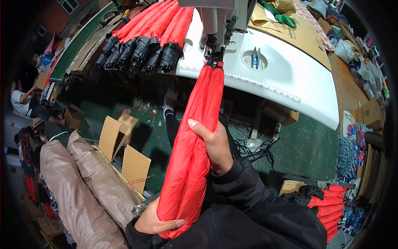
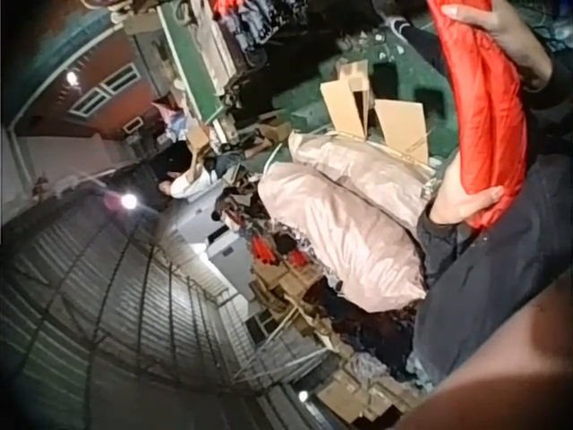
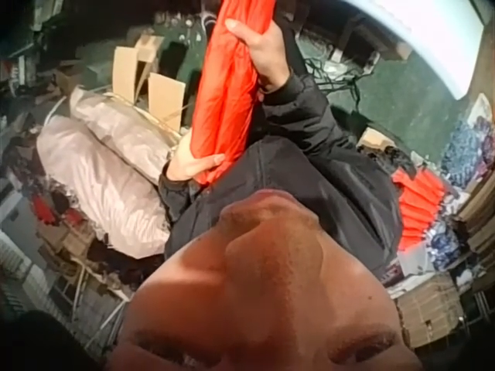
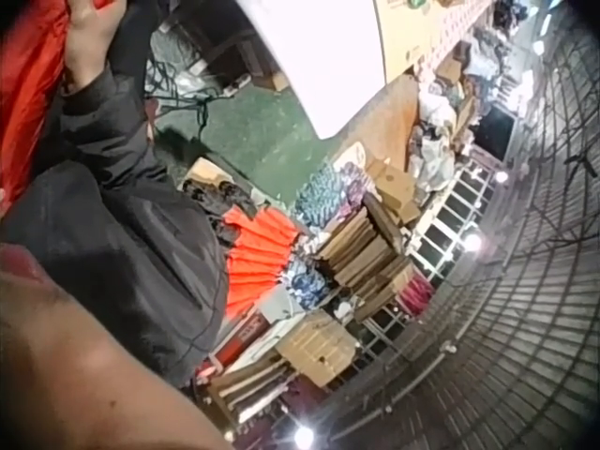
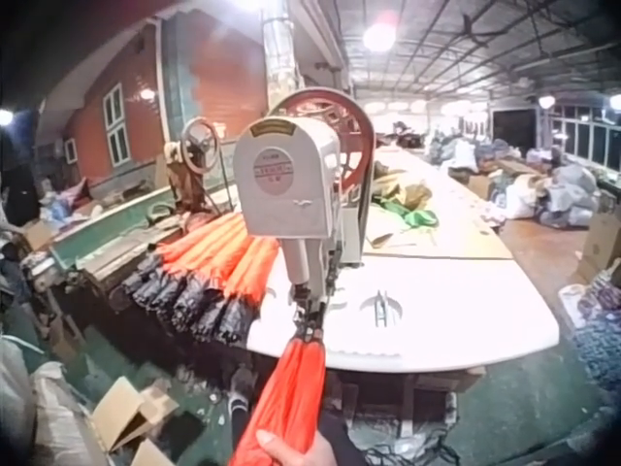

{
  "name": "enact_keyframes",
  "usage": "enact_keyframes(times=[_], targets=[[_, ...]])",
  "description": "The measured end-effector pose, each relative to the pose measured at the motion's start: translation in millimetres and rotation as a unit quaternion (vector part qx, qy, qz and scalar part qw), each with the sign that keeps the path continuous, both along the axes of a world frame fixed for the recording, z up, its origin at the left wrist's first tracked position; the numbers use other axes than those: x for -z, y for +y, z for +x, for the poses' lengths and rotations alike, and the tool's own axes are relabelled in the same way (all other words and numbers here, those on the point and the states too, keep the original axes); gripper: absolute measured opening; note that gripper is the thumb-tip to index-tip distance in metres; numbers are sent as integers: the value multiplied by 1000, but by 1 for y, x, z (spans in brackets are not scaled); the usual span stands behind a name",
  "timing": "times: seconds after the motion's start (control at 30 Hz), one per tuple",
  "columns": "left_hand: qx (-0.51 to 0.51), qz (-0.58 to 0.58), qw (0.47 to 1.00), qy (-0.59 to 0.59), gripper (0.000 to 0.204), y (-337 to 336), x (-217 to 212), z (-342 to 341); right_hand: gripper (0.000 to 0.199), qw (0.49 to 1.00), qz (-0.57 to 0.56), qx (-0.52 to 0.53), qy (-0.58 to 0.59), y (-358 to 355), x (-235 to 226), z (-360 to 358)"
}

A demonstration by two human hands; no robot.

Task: Manually fitting red fabric canopies onto umbrella frames using a specialized assembly machine.

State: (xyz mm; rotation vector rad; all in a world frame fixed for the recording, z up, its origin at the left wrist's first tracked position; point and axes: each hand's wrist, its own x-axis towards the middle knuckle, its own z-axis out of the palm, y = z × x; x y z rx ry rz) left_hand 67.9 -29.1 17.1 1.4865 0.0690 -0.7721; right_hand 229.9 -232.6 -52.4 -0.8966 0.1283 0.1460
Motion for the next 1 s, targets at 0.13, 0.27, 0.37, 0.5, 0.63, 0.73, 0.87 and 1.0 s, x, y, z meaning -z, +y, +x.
enact_keyframes(times=[0.13,0.27,0.37,0.5,0.63,0.73,0.87,1.0], targets=[[-3,0,1000,4,85,-3,-3,-2,34,1000,11,-3,-6,0,2,-2],[13,11,1000,15,86,0,2,-4,35,1000,0,-5,-2,-2,3,-4],[17,16,1000,4,86,-2,6,-4,35,1000,-4,-6,-5,-1,8,-6],[-15,-7,1000,-5,84,-3,13,-16,34,1000,-12,4,-13,7,9,-21],[65,22,997,25,84,22,32,-35,34,1000,10,-11,-10,20,10,-43],[38,6,998,46,83,25,34,-45,35,999,26,-31,-1,31,6,-53],[-48,26,998,15,87,13,31,-49,33,999,21,-22,13,47,4,-54],[-143,151,972,-110,107,4,30,-71,32,997,55,-43,29,68,7,-38]])
